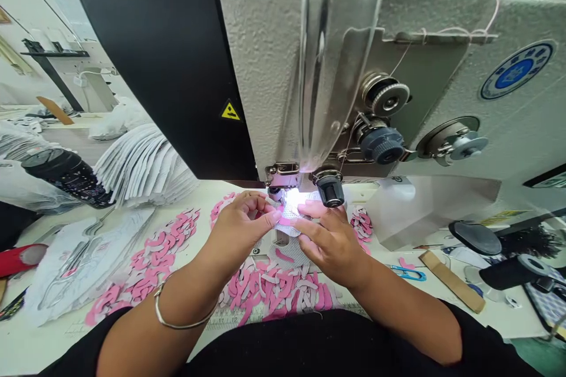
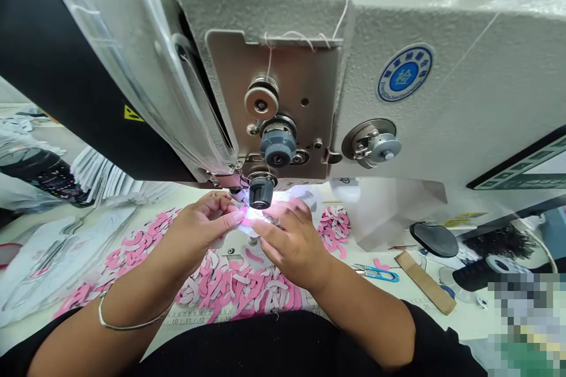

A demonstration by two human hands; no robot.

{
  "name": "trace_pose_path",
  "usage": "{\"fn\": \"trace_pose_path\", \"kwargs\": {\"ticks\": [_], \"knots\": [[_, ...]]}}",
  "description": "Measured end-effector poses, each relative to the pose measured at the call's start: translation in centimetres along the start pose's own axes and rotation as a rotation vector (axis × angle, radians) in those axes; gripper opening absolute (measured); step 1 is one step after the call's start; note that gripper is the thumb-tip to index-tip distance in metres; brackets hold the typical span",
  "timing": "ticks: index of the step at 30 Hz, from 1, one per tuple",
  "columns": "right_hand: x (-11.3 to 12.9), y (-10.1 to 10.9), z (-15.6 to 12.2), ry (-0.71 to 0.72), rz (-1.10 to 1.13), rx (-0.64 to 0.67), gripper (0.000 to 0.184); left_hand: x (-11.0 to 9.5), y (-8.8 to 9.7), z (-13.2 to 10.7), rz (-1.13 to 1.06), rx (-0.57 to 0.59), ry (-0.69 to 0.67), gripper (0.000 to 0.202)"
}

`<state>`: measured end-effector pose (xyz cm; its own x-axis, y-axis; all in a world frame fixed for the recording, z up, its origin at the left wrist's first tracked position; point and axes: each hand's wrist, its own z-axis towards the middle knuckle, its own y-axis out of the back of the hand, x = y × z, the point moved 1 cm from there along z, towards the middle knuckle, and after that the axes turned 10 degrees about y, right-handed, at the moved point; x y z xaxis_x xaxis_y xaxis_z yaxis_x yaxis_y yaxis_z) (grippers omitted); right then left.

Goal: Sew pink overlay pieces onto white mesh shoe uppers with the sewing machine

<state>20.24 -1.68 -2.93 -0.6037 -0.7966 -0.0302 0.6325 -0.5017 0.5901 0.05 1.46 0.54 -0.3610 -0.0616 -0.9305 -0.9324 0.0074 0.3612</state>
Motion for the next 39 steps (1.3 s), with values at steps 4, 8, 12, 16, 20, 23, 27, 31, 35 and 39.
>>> {"fn": "trace_pose_path", "kwargs": {"ticks": [4, 8, 12, 16, 20, 23, 27, 31, 35, 39], "knots": [[0.0, 0.0, 0.2, 0.017, -0.026, -0.005, 0.038, 0.1, -0.1, 0.0, -0.011, 0.008, 0.002, 0.016], [0.1, 0.2, 0.4, 0.001, -0.043, -0.006, 0.035, -0.3, -0.1, -0.1, -0.001, 0.021, 0.011, 0.017], [0.3, 0.3, 0.7, 0.005, -0.044, -0.029, 0.03, -0.8, 0.1, -0.2, 0.035, 0.01, -0.034, 0.017], [0.3, 0.3, 0.7, 0.003, -0.042, -0.039, 0.029, -1.1, 0.3, -0.1, 0.069, 0.018, -0.043, 0.017], [0.3, 0.2, 0.6, 0.009, -0.03, -0.044, 0.028, -1.2, 0.0, -0.3, 0.05, 0.019, -0.004, 0.017], [0.2, 0.1, 0.5, 0.009, -0.031, -0.045, 0.028, -1.3, -0.4, -0.5, 0.046, -0.019, 0.008, 0.015], [0.2, 0.1, 0.5, -0.002, -0.029, -0.035, 0.028, -1.4, -0.5, -0.6, 0.003, -0.036, 0.007, 0.013], [0.2, 0.1, 0.5, -0.006, -0.002, -0.042, 0.029, -1.2, -0.4, -0.2, 0.033, 0.013, 0.056, 0.014], [-0.2, 0.4, 0.5, -0.037, 0.057, -0.027, 0.028, -1.1, -0.3, 0.1, -0.047, 0.068, 0.097, 0.02], [-1.3, 1.0, 0.6, -0.084, 0.197, 0.057, 0.024, -1.3, -0.7, -0.2, -0.331, 0.257, 0.312, 0.035]]}}
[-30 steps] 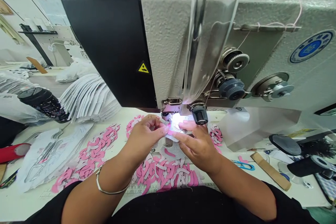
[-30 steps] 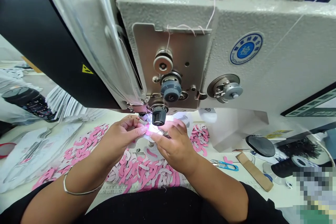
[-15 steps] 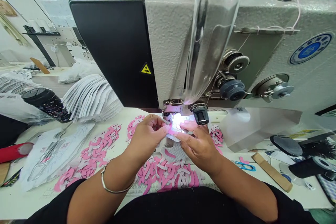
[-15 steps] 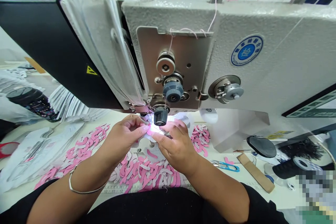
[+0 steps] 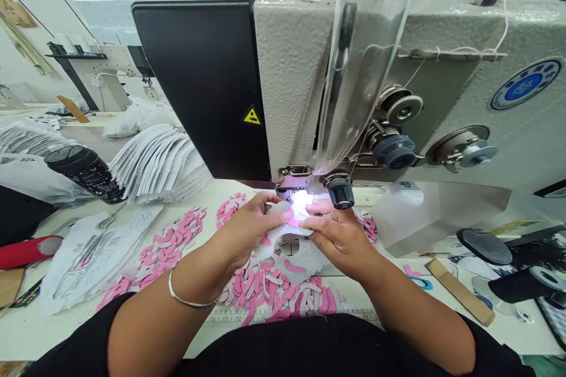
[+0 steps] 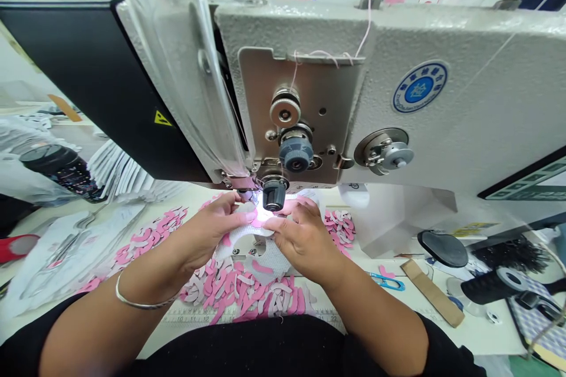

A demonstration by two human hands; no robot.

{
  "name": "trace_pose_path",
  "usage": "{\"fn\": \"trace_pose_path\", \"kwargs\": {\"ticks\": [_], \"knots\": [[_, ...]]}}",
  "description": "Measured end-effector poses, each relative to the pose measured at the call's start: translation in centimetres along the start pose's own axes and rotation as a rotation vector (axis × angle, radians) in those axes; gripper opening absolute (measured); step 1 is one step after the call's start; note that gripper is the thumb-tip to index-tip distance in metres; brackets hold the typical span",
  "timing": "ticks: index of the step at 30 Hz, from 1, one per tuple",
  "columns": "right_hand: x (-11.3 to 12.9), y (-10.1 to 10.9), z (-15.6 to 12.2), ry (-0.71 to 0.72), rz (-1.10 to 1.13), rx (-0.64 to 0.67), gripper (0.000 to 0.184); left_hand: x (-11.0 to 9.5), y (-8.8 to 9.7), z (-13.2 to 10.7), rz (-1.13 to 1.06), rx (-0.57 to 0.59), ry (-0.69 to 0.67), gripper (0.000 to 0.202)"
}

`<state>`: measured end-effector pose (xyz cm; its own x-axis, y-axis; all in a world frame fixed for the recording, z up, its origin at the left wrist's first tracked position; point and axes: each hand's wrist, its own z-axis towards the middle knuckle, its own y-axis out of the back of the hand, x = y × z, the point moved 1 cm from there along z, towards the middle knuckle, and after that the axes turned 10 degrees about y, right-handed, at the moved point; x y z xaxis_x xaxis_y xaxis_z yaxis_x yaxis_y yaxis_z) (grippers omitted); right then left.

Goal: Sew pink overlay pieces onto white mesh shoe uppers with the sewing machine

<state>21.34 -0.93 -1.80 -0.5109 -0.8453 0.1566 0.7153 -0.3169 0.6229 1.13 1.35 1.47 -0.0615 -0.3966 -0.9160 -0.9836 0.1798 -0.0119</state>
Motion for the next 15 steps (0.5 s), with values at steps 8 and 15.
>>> {"fn": "trace_pose_path", "kwargs": {"ticks": [8, 15], "knots": [[-1.9, 0.4, 0.6, -0.057, 0.196, 0.055, 0.02, 0.3, -0.7, 0.5, -0.255, 0.174, 0.064, 0.016], [-2.5, 0.0, 0.6, -0.043, 0.21, 0.05, 0.02, 0.4, -1.2, 0.9, -0.317, 0.114, 0.018, 0.014]]}}
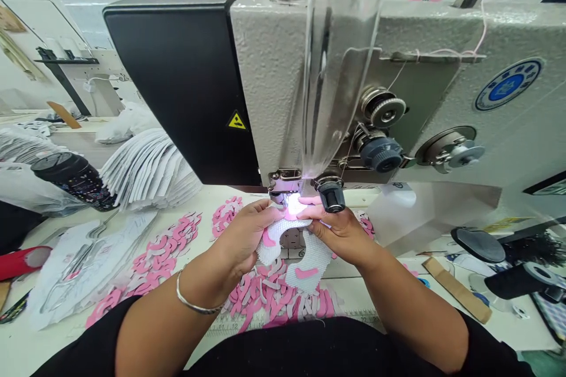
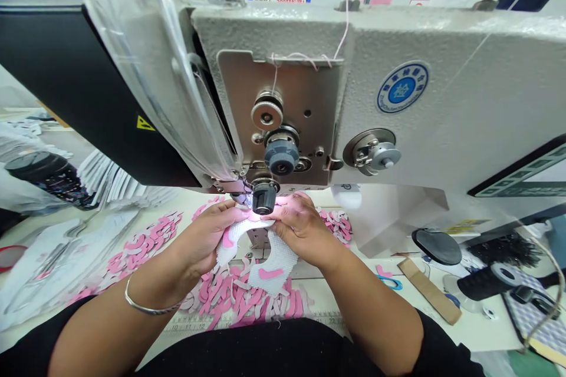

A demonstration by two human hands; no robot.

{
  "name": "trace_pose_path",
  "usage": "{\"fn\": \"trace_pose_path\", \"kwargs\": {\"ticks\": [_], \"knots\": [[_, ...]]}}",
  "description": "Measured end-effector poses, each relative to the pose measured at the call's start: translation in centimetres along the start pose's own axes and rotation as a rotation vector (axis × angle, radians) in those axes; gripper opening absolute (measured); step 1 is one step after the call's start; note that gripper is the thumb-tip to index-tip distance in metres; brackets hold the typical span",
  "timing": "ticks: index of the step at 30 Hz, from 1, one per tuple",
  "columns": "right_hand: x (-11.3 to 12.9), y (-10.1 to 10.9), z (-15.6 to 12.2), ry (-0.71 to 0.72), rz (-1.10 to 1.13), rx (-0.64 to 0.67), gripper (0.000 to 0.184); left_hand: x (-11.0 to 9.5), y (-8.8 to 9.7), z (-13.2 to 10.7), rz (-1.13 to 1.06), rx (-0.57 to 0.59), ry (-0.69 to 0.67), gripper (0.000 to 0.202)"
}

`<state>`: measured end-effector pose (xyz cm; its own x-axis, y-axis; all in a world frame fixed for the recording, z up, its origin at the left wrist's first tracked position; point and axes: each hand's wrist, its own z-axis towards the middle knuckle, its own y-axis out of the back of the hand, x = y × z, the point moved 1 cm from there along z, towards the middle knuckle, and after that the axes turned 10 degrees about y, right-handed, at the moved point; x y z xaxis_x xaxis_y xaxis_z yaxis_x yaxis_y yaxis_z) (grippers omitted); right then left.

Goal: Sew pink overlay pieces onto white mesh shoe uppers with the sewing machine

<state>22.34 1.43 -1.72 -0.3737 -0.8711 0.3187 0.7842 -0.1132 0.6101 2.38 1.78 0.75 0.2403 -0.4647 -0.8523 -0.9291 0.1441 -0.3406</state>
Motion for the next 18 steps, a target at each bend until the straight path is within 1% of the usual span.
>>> {"fn": "trace_pose_path", "kwargs": {"ticks": [5, 13, 18], "knots": [[-0.59, -0.16, -0.12, -0.039, 0.026, -0.007, 0.019, 0.0, -0.26, 0.03, -0.031, 0.007, -0.007, 0.014], [-0.73, -0.17, -0.07, -0.03, 0.02, -0.017, 0.018, -0.01, -0.51, -0.02, -0.044, 0.03, -0.007, 0.013], [-1.07, -0.21, -0.15, -0.04, 0.027, -0.029, 0.018, 0.13, -0.31, 0.06, -0.037, 0.071, 0.01, 0.021]]}}
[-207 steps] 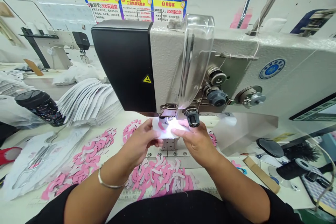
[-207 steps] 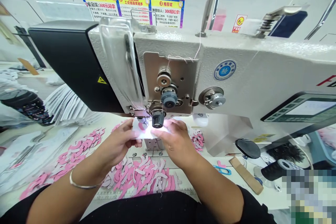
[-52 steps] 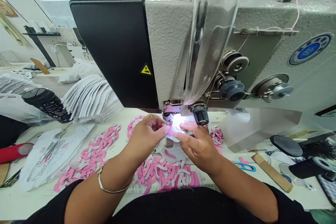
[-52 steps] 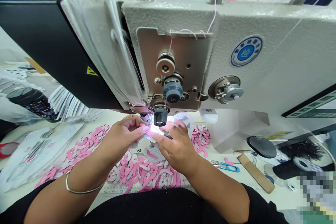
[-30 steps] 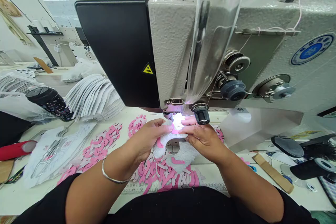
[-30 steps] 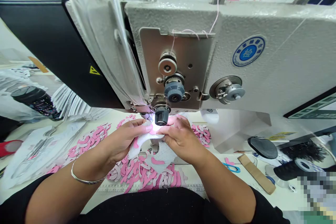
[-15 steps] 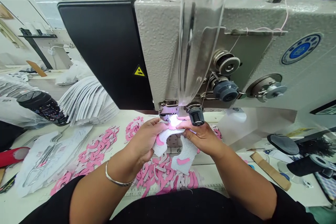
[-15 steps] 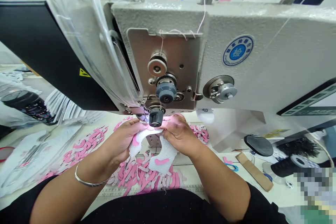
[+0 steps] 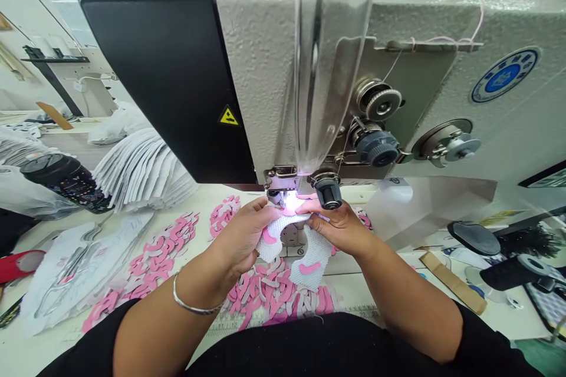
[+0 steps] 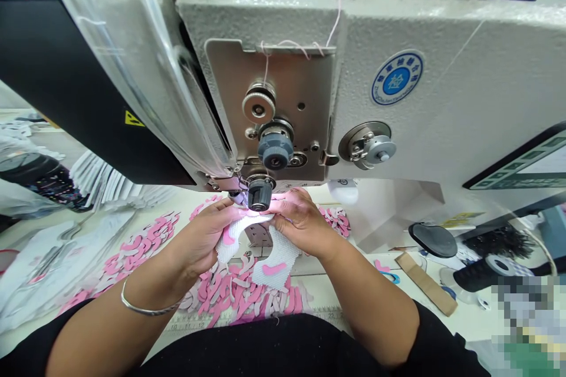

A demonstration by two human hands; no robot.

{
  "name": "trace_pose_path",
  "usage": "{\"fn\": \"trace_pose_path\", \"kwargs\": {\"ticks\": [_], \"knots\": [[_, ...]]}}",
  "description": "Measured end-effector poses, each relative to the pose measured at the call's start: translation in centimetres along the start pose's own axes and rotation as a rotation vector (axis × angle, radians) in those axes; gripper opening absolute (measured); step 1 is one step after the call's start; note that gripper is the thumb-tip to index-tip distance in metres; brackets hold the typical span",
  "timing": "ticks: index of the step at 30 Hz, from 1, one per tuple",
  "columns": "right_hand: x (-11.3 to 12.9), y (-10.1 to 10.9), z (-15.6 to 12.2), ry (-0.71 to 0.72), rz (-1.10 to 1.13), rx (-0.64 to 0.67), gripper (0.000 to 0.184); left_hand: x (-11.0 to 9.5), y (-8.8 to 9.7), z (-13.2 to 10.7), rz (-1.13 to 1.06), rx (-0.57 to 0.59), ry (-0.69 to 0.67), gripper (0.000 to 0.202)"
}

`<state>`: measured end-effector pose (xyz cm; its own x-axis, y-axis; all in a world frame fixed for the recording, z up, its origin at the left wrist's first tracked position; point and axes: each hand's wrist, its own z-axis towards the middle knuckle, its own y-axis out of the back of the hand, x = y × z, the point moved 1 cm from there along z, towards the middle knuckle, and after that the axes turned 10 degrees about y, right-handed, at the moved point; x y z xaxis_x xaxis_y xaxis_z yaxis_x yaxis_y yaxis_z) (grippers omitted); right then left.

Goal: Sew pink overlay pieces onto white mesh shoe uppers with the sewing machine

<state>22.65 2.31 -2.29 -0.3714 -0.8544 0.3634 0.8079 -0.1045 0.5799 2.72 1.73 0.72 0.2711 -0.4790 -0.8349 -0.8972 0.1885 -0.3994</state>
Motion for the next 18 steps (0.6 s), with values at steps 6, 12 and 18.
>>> {"fn": "trace_pose_path", "kwargs": {"ticks": [6, 12, 18], "knots": [[0.3, 0.1, 0.1, -0.012, -0.006, 0.009, 0.017, 0.1, 0.6, 0.3, 0.053, -0.038, -0.039, 0.017], [0.5, 0.1, 0.0, 0.029, -0.059, -0.008, 0.017, 0.1, 0.8, 0.4, 0.049, -0.021, -0.054, 0.017], [0.5, -0.1, 0.1, 0.0, -0.052, 0.006, 0.02, -0.3, 1.6, 0.9, 0.043, 0.014, -0.043, 0.013]]}}
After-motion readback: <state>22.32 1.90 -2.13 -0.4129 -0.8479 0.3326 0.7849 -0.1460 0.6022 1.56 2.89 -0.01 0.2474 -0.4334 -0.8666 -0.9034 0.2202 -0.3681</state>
